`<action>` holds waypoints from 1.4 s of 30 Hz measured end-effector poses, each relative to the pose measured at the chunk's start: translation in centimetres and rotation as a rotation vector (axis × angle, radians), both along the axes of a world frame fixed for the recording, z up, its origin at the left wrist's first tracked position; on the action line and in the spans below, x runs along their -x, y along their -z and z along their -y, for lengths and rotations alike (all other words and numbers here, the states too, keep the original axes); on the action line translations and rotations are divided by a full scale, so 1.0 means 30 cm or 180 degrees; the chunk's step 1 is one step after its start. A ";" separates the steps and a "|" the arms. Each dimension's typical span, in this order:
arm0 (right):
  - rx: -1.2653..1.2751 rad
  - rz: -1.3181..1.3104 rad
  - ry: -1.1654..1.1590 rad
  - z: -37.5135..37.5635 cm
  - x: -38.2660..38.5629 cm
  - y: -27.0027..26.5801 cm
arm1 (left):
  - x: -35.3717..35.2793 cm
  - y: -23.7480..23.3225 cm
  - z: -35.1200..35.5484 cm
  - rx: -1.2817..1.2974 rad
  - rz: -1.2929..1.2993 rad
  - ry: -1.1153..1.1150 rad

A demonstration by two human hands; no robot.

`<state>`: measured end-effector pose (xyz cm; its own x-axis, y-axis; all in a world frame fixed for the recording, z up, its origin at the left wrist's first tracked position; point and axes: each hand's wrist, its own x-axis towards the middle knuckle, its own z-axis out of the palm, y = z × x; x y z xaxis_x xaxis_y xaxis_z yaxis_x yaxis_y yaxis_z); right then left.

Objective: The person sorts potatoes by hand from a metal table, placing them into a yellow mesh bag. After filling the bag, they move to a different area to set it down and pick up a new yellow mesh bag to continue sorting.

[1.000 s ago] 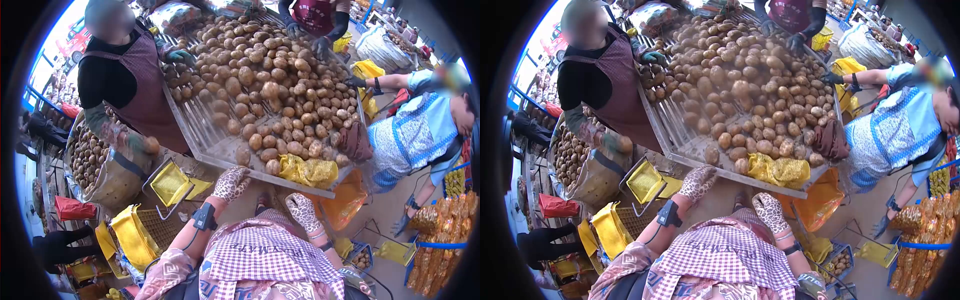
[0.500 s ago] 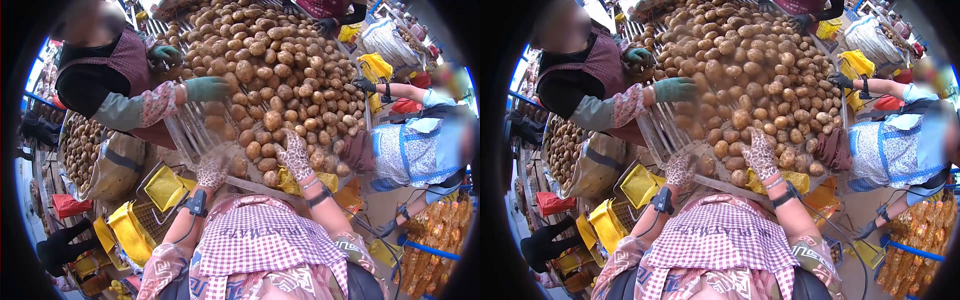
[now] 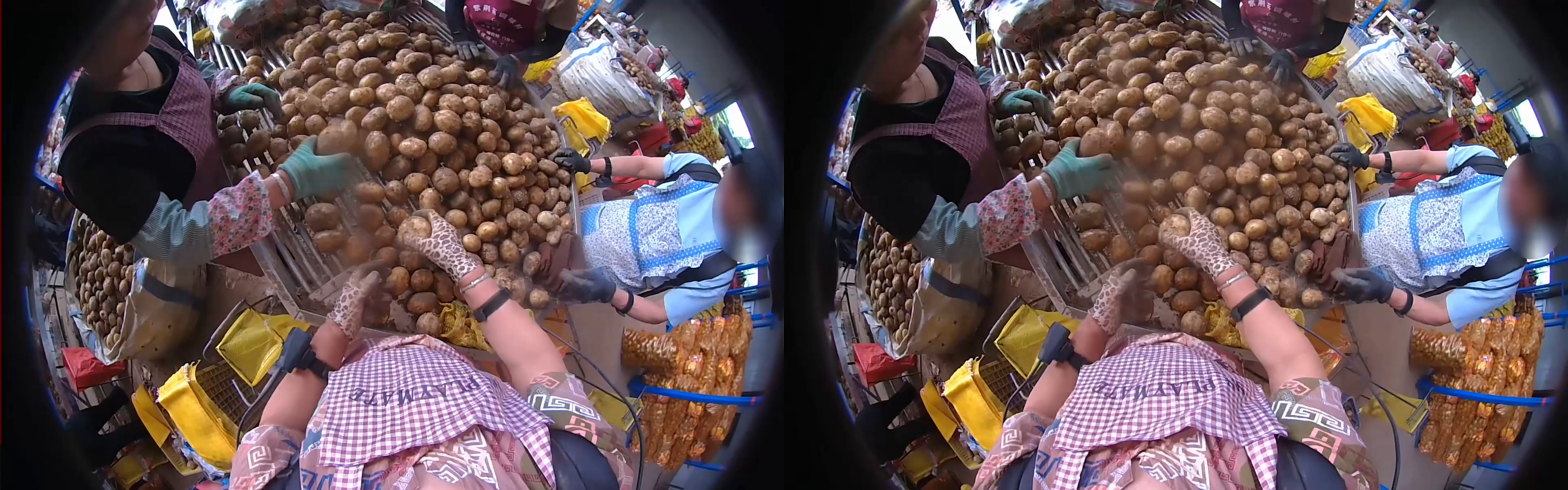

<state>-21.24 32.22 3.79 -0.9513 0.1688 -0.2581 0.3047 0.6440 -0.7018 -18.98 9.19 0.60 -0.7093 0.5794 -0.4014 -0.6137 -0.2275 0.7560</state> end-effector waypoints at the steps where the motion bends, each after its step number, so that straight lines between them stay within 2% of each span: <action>1: 0.0546 -0.0166 -0.0169 0.021 -0.037 -0.039 | -0.002 -0.015 -0.029 -0.0390 0.0880 -0.0201; 2: 0.0579 -0.0331 -0.0631 0.024 -0.051 -0.011 | 0.024 -0.030 -0.061 -0.0411 0.1304 -0.0286; 3: 0.0623 -0.0509 -0.1079 0.025 -0.055 0.004 | 0.027 -0.025 -0.065 -0.0412 0.1342 -0.0261; 5: 0.0617 -0.0597 -0.1061 -0.028 -0.035 0.007 | 0.034 -0.010 -0.054 -0.1860 0.2122 -0.0050; 7: -0.0711 -0.1040 0.0256 -0.112 0.037 0.035 | 0.005 0.021 -0.042 -0.1876 0.2474 -0.0066; 9: -0.2198 -0.0683 -0.0033 -0.199 0.120 0.031 | -0.013 0.018 -0.040 -0.1540 0.2404 -0.0433; 11: -0.2638 -0.0171 -0.0178 -0.228 0.201 0.017 | 0.000 0.015 -0.020 -0.1388 0.2428 -0.0471; 12: -0.3053 -0.0275 -0.0424 -0.237 0.240 0.026 | 0.008 0.020 -0.012 -0.1429 0.2360 -0.0506; 13: -0.3146 -0.0035 -0.0493 -0.241 0.267 0.037 | 0.017 0.026 -0.006 -0.1477 0.2297 -0.0547; 15: -0.3436 -0.0203 -0.0699 -0.247 0.289 0.027 | 0.038 0.039 0.010 -0.1562 0.2329 -0.0570; 16: -0.3427 -0.0183 -0.0717 -0.241 0.286 0.003 | 0.044 0.043 0.022 -0.1618 0.2367 -0.0549; 18: -0.2748 -0.0144 -0.0706 -0.246 0.279 -0.044 | 0.065 0.037 0.022 -0.1679 0.2398 -0.0514; 19: -0.1830 -0.0498 -0.0347 -0.253 0.259 -0.034 | 0.073 0.028 0.014 -0.1748 0.2360 -0.0370; 21: 0.0514 -0.0730 0.0072 -0.271 0.199 -0.013 | 0.083 0.013 -0.007 -0.1840 0.2345 -0.0254; 23: 0.2302 -0.0452 0.0188 -0.211 0.114 -0.057 | 0.094 0.002 -0.028 -0.2160 0.2110 0.0174; 29: 0.2123 -0.0040 -0.0390 -0.004 -0.015 -0.142 | 0.110 -0.010 -0.043 -0.2280 0.2327 0.0369; 30: 0.1656 -0.0077 -0.0733 0.038 -0.027 -0.154 | 0.103 0.011 -0.013 -0.2312 0.2590 0.0418; 31: 0.1174 -0.0122 -0.1078 0.074 -0.035 -0.169 | 0.097 -0.050 0.001 -0.2331 0.2568 0.0400; 33: 0.0477 -0.0491 -0.1587 0.120 -0.062 -0.175 | 0.062 -0.166 0.046 -0.1863 0.2673 -0.0137; 35: 0.0598 -0.0212 -0.1718 0.141 -0.076 -0.176 | 0.012 -0.001 0.172 -0.2095 0.2623 -0.0071; 37: 0.1789 0.0413 -0.0735 0.139 -0.093 -0.159 | -0.053 0.049 0.308 -0.2134 0.1899 -0.0634; 38: 0.0793 0.0147 -0.0911 0.106 -0.091 -0.087 | -0.085 0.054 0.373 -0.2145 0.1892 -0.0709; 40: 0.0380 0.0010 -0.0613 0.089 -0.083 -0.055 | -0.139 0.044 0.485 -0.2462 0.1771 -0.1458; 41: 0.0234 -0.0061 -0.0477 0.100 -0.066 -0.056 | -0.161 0.052 0.531 -0.2465 0.1757 -0.1543; 42: -0.0065 -0.0236 -0.0667 0.122 -0.036 -0.069 | -0.187 0.062 0.580 -0.2310 0.1659 -0.1906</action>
<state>-20.15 28.55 5.85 -0.9823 -0.0302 -0.1847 0.1107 0.7021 -0.7034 -13.36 -8.20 -1.26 -0.7977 0.4161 -0.4364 -0.4612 -0.8873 -0.0032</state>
